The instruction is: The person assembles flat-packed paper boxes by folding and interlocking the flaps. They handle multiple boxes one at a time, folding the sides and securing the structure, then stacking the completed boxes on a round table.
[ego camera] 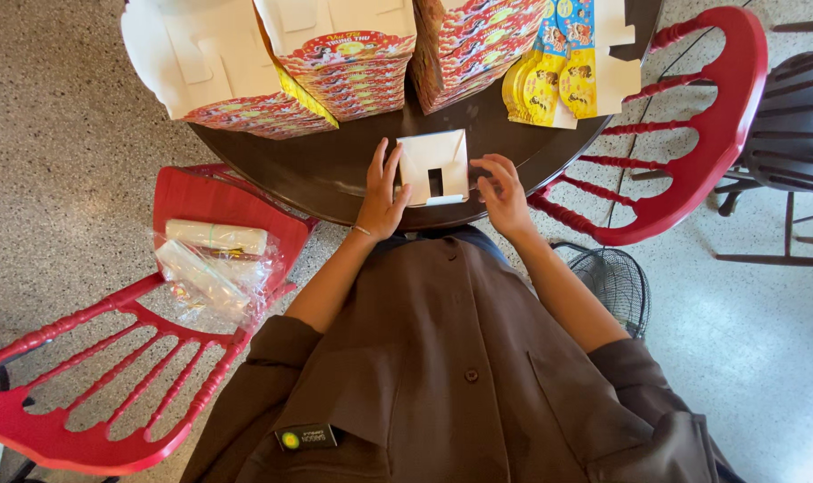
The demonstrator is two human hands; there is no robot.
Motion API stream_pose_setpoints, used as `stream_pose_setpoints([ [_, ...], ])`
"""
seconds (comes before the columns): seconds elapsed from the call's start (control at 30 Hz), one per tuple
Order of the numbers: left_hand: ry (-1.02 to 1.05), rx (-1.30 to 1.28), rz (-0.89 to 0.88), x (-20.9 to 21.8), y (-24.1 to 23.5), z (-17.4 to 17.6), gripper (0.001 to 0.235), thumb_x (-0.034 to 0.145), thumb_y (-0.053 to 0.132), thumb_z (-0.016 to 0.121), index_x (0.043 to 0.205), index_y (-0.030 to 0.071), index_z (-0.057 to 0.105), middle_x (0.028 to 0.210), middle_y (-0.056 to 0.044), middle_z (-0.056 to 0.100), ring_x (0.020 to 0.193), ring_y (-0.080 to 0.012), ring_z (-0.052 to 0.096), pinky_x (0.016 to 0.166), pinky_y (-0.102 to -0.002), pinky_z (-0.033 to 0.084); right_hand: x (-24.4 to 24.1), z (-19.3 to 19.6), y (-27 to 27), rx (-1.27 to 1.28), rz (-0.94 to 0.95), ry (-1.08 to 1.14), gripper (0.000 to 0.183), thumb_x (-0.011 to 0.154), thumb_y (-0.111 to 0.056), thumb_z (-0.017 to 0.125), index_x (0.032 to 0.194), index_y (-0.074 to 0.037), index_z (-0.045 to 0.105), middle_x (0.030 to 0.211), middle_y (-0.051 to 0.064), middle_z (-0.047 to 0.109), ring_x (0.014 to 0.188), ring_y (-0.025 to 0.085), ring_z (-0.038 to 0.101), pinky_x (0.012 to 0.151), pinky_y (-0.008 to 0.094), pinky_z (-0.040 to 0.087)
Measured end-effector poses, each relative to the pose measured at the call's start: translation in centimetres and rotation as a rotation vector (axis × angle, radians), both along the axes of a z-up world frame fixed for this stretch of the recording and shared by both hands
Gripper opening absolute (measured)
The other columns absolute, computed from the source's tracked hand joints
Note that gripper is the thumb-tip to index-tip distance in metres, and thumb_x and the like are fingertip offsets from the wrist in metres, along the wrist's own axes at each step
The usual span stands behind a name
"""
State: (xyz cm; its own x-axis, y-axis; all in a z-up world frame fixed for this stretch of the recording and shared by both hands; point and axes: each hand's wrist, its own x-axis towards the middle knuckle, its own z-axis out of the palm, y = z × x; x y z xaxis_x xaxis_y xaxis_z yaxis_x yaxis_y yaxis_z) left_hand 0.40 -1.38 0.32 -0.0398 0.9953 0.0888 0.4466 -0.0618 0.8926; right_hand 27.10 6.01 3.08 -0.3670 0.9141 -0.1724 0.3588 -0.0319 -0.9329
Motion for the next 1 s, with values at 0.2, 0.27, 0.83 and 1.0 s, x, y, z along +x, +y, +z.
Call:
stream_pose_setpoints([
  [0.2, -0.112, -0.031, 0.130, 2.0, 1.4, -6.1, 0.085, 0.106, 0.046, 0.052, 0.162, -0.006, 0.015, 0.170, -0.027, 0.019, 0.158, -0.0400, 0.021, 0.130, -0.044, 0.017, -0.8, -6.4, 3.6, -0.297, -0.215, 0.083, 0.054, 0.103, -0.027, 0.058, 0.153, -0.012, 0.044, 0.151, 0.006, 0.050, 0.108, 0.012, 0.063, 0.080, 0.028, 0.056],
  [0.27, -0.106, -0.040, 0.183, 2.1, 2.2, -7.9, 0.085, 0.105, 0.044, 0.053, 0.161, -0.007, 0.015, 0.168, -0.028, 0.021, 0.157, -0.0395, 0.023, 0.129, -0.043, 0.017, -2.0, -7.6, 4.3, -0.171, -0.055, 0.009, 0.058, 0.104, -0.029, 0.055, 0.157, -0.010, 0.040, 0.151, 0.009, 0.052, 0.122, 0.016, 0.057, 0.096, 0.030, 0.052],
  [0.83, -0.466, 0.085, 0.469, 4.1, 2.5, -7.9, 0.051, 0.108, 0.038, 0.048, 0.146, 0.004, 0.043, 0.138, -0.017, 0.048, 0.131, -0.0289, 0.046, 0.115, -0.039, 0.033, -6.9, -4.7, 1.5, -0.409, 0.006, 0.281, 0.073, 0.102, -0.017, 0.052, 0.166, -0.019, 0.017, 0.140, 0.011, 0.053, 0.116, 0.016, 0.056, 0.096, 0.030, 0.048],
  [1.0, -0.497, 0.051, 0.595, 3.0, 1.5, -8.0, 0.051, 0.106, 0.037, 0.051, 0.145, 0.006, 0.044, 0.136, -0.019, 0.049, 0.128, -0.0296, 0.048, 0.113, -0.039, 0.036, -8.0, -5.7, 1.4, -0.484, 0.046, 0.384, 0.071, 0.103, -0.016, 0.052, 0.166, -0.018, 0.017, 0.142, 0.010, 0.051, 0.119, 0.017, 0.053, 0.098, 0.033, 0.045],
])
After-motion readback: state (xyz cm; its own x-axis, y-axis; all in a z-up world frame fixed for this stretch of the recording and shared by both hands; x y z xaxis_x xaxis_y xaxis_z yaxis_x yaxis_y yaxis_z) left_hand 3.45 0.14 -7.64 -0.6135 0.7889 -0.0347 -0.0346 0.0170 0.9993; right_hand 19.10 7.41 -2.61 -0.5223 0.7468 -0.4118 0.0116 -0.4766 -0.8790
